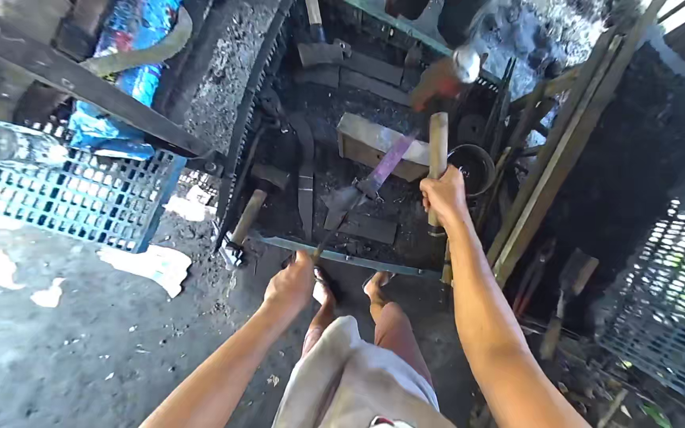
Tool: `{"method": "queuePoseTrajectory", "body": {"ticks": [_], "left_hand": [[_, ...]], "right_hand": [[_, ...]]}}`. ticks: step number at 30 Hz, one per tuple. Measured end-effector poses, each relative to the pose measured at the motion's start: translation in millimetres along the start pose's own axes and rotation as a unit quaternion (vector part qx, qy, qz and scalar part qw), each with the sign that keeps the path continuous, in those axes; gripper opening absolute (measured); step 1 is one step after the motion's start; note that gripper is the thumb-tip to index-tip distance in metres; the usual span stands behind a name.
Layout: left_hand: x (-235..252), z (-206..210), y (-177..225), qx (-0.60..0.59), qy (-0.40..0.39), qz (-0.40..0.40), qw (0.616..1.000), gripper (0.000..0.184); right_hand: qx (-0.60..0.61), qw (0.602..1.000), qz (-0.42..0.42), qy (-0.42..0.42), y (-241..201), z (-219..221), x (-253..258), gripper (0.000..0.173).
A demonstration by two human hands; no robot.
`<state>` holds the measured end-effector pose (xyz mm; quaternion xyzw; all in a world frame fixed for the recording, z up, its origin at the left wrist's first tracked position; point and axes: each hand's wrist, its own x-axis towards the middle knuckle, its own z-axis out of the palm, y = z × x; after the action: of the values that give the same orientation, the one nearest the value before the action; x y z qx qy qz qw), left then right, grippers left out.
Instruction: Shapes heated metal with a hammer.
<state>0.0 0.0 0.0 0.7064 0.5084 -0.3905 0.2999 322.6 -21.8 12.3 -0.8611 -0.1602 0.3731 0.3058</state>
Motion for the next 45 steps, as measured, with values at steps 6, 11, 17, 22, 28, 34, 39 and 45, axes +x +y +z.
{"method": "queuePoseTrajectory", "body": {"ticks": [6,11,17,22,28,34,39,45], "left_hand": [[10.6,9.1,-12.4,0.002,0.013,0.035,0.999,0.044],[42.1,2.4,-13.0,-0.109,-0.026,0.098,0.989,0.045],[183.6,87.6,13.6,-0.701,-0.427,0.28,0.497,0.04],[167.7,105.9,59.3,-0.655,-0.111,0.218,0.715,0.046],[160.0,83.1,85.9,-0.263,0.058,0.087,0.959,0.056],[168.9,79.2,78.1,-0.272,0.05,0.123,0.953,0.044],[165.2,66.2,67.4,-0.259,0.053,0.156,0.952,0.044],[151.1,84.3,57.3,-0.251,0.075,0.148,0.954,0.054]], "right_hand": [[-0.062,0.997,0.046,-0.021,52.7,-39.0,-162.6,0.041],[-0.063,0.966,0.178,-0.178,170.4,3.3,-242.5,0.041],[0.048,0.984,0.061,-0.161,173.5,58.2,-238.5,0.038],[-0.123,0.978,0.017,-0.169,199.6,52.6,-249.6,0.039],[-0.188,0.919,0.261,-0.228,247.0,-26.2,-270.5,0.035],[-0.005,0.985,0.171,-0.024,140.1,-77.7,-283.6,0.029],[0.072,0.993,0.036,0.091,56.9,-118.0,-328.7,0.035],[0.072,0.97,-0.138,0.19,-15.3,-154.3,-335.3,0.038]]}}
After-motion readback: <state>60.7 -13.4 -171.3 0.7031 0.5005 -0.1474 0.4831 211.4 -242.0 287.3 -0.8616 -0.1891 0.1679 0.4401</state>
